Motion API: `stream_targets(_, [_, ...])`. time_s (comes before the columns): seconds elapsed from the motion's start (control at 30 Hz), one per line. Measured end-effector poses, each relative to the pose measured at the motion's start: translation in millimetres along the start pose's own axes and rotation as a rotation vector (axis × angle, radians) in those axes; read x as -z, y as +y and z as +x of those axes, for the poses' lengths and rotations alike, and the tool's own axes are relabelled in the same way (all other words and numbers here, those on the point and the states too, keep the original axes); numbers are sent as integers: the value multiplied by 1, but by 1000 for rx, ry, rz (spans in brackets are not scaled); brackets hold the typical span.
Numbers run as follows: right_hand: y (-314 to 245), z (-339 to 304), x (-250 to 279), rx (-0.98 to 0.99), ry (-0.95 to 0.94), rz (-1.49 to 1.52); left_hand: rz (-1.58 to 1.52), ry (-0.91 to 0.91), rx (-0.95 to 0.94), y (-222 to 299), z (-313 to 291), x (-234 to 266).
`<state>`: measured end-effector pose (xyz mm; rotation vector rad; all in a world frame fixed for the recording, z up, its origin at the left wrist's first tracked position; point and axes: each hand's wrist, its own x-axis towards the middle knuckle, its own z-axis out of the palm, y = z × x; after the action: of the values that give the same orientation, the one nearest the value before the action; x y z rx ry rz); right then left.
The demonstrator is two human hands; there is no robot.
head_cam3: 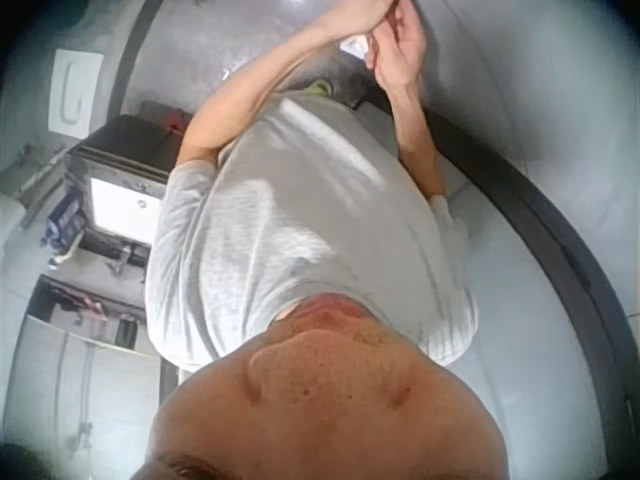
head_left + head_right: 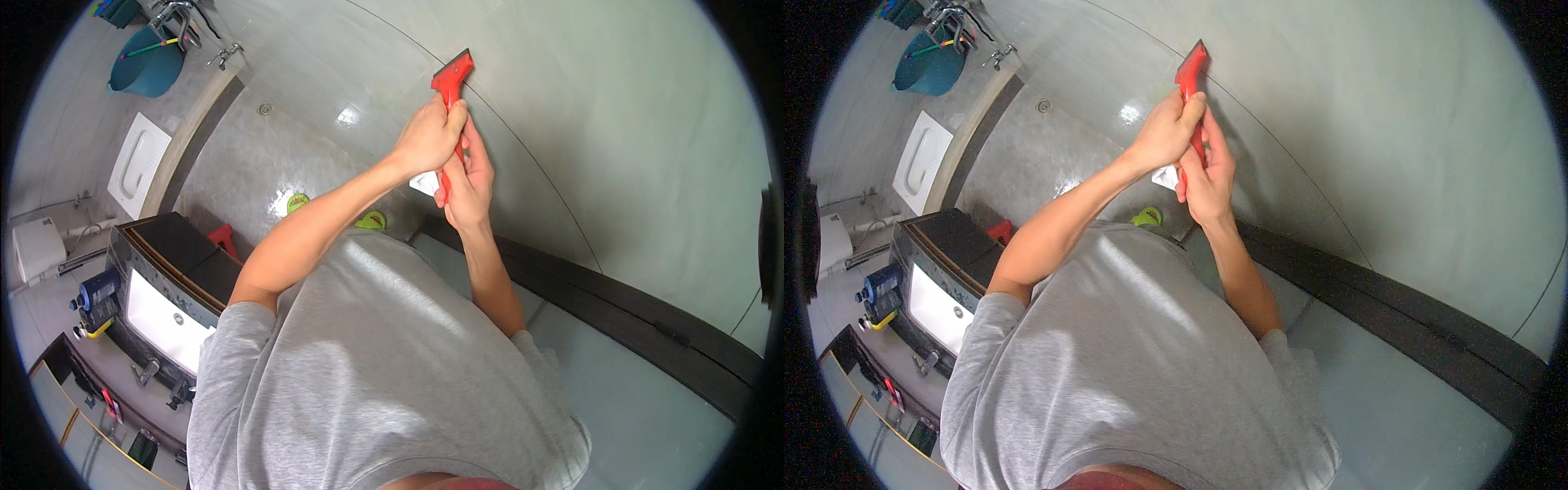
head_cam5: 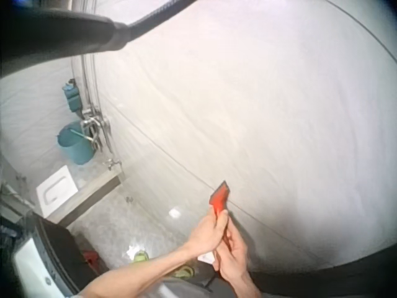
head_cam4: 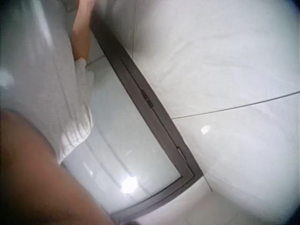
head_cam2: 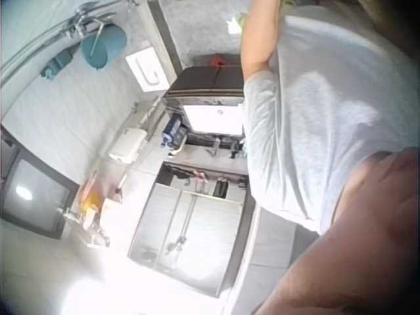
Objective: The person scrapes a bathroom wall using a handheld tool, rinses the area with a shower head, and wipes the wall and the tool with a cloth.
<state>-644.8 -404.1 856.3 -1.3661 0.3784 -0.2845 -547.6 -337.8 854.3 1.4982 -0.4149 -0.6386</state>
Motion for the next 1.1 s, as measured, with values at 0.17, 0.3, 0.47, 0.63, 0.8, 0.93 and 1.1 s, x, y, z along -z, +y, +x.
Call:
stream_targets(0.17, [1, 1, 2, -9, -14, -23, -43, -7, 14, -8, 7, 1])
stream_targets(0.3, [-2, -6, -1, -24, 8, -59, -37, -33, 23, -7, 0, -2])
stream_targets(0.47, [-5, -7, -4, -36, -6, -86, -75, -8, 47, -5, 1, 3])
stream_targets(0.63, [-6, -3, -5, -60, -7, -106, -65, -52, 25, -10, 6, 5])
stream_targets(0.8, [-12, -3, -17, -43, 39, -71, -24, -64, 19, -8, 0, -1])
stream_targets(0.93, [-8, -5, -16, -20, 30, -38, -64, -108, 98, 3, 3, 13])
stream_targets(1.1, [-9, -3, -20, -38, 46, -24, -98, -79, 34, 1, -1, 8])
